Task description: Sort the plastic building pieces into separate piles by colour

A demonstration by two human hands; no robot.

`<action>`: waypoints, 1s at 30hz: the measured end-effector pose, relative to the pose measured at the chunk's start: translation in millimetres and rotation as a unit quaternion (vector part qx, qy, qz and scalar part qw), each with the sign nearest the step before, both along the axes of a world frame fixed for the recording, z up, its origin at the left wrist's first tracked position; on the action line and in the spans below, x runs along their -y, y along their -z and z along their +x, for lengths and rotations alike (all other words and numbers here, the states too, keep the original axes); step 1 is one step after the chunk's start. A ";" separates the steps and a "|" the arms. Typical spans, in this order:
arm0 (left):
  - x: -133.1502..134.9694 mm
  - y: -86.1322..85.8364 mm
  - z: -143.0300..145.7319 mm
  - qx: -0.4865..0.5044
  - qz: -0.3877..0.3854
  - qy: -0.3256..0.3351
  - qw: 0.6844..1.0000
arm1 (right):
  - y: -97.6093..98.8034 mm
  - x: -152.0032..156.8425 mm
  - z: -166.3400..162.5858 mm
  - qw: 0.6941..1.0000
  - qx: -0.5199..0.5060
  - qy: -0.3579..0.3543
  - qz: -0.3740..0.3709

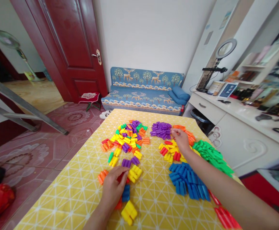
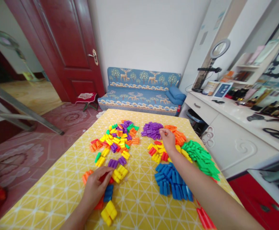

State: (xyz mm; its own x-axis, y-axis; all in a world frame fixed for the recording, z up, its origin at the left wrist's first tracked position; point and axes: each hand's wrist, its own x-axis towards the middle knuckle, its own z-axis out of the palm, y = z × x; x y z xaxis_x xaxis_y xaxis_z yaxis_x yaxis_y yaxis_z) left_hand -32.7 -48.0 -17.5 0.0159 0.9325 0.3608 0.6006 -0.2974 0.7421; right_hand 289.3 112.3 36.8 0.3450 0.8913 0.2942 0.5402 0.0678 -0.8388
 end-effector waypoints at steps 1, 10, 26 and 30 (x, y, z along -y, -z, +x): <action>-0.1 -0.1 0.0 0.000 0.001 0.000 1.000 | 2.7 12.1 -18.6 0.999 -0.007 -0.037 -0.007; -0.5 1.4 -0.5 0.009 0.006 0.001 1.000 | 35.7 145.6 -150.4 0.934 0.075 -0.348 -0.017; 10.3 -17.1 -9.6 0.130 0.132 -0.029 0.982 | 51.2 184.7 -152.2 0.939 0.195 -0.278 0.047; 7.2 -22.5 -12.9 0.125 0.152 -0.038 0.980 | 50.0 217.1 -159.6 0.886 0.279 -0.370 0.003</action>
